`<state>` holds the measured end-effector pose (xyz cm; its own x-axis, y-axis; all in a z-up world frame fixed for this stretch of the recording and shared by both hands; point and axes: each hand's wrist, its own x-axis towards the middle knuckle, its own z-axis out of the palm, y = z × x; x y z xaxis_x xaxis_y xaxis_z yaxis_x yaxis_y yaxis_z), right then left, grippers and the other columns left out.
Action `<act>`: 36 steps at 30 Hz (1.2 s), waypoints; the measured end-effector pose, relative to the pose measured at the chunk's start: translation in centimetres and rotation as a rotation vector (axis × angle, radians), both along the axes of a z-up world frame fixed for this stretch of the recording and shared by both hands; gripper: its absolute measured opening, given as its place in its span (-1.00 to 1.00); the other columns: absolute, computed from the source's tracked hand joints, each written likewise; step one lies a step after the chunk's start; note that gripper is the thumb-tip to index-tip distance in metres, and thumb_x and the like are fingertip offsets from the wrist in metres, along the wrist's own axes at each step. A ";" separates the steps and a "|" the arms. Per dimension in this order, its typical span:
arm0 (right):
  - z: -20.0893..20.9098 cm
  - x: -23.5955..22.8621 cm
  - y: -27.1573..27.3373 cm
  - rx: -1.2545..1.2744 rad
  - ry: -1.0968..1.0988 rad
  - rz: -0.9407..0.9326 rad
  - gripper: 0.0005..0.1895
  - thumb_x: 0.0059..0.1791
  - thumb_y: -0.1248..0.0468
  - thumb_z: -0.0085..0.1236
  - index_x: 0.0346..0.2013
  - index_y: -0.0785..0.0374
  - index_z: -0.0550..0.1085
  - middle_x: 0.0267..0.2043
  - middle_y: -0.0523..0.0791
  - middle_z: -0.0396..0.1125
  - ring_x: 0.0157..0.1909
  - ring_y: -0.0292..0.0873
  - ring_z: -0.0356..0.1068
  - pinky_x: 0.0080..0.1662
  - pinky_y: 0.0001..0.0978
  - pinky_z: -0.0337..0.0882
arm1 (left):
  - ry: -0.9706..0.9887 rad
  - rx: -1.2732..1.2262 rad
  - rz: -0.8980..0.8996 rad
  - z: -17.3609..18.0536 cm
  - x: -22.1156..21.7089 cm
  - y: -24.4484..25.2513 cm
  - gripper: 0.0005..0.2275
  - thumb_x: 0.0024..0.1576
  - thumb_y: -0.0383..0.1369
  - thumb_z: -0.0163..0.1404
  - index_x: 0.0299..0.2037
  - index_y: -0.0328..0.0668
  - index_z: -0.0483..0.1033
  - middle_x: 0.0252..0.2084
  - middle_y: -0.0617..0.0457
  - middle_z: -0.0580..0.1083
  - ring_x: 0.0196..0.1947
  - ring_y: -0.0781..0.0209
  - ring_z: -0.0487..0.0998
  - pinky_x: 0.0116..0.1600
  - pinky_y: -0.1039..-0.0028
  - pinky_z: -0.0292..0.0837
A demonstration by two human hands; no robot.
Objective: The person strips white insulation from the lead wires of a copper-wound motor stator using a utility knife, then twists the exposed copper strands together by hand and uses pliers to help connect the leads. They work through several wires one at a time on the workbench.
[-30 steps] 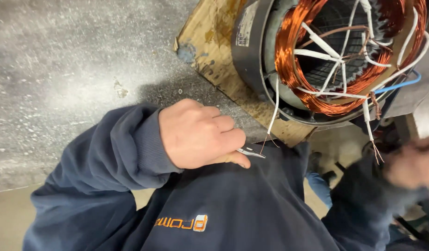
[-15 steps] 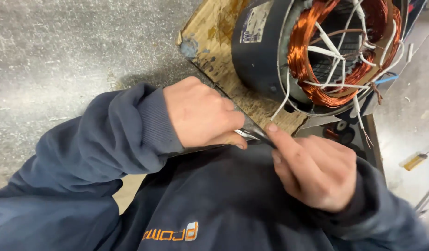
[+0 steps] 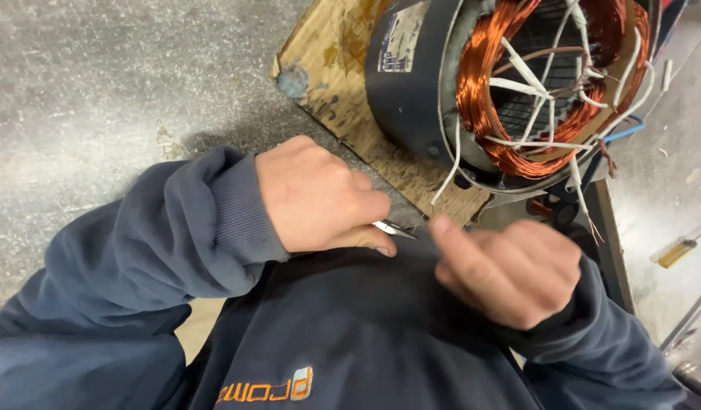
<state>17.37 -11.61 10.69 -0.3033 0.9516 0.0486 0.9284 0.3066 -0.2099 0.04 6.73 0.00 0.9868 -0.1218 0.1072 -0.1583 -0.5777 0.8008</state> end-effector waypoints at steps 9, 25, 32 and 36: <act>0.5 0.4 0.4 -0.024 -0.023 0.109 -0.65 -0.04 0.28 0.32 -0.01 0.40 0.57 -0.58 -0.18 0.26 -0.62 -0.24 0.20 -0.51 -0.34 0.22 | -0.094 0.035 0.055 -0.1 -0.6 -0.1 -0.61 0.14 0.04 0.03 -0.44 -0.15 0.50 -0.54 0.04 0.51 -0.49 -0.04 0.59 -0.51 0.19 0.43; -1.3 0.3 -0.1 0.076 0.020 0.120 -0.68 -0.05 0.35 0.31 -0.06 0.49 0.53 -0.56 -0.13 0.33 -0.60 -0.20 0.25 -0.49 -0.36 0.22 | -0.132 0.061 0.067 0.3 -0.9 0.0 -0.62 0.13 0.04 0.03 -0.43 -0.12 0.51 -0.51 0.07 0.54 -0.46 -0.01 0.62 -0.51 0.20 0.41; -2.0 0.9 -1.0 0.093 0.032 0.044 -0.66 -0.07 0.38 0.35 -0.04 0.48 0.55 -0.55 -0.16 0.31 -0.57 -0.20 0.27 -0.47 -0.35 0.25 | -0.131 0.118 0.073 0.3 -0.9 0.0 -0.60 0.14 0.07 0.03 -0.46 -0.11 0.49 -0.56 0.06 0.49 -0.50 -0.01 0.59 -0.54 0.20 0.39; -1.9 0.9 -1.4 0.103 -0.063 0.038 -0.63 -0.10 0.39 0.30 -0.01 0.46 0.54 -0.49 -0.13 0.38 -0.56 -0.18 0.24 -0.45 -0.34 0.24 | -0.137 0.101 0.054 0.1 -0.7 0.1 -0.61 0.15 0.06 0.03 -0.45 -0.11 0.48 -0.57 0.08 0.48 -0.52 0.00 0.58 -0.56 0.21 0.37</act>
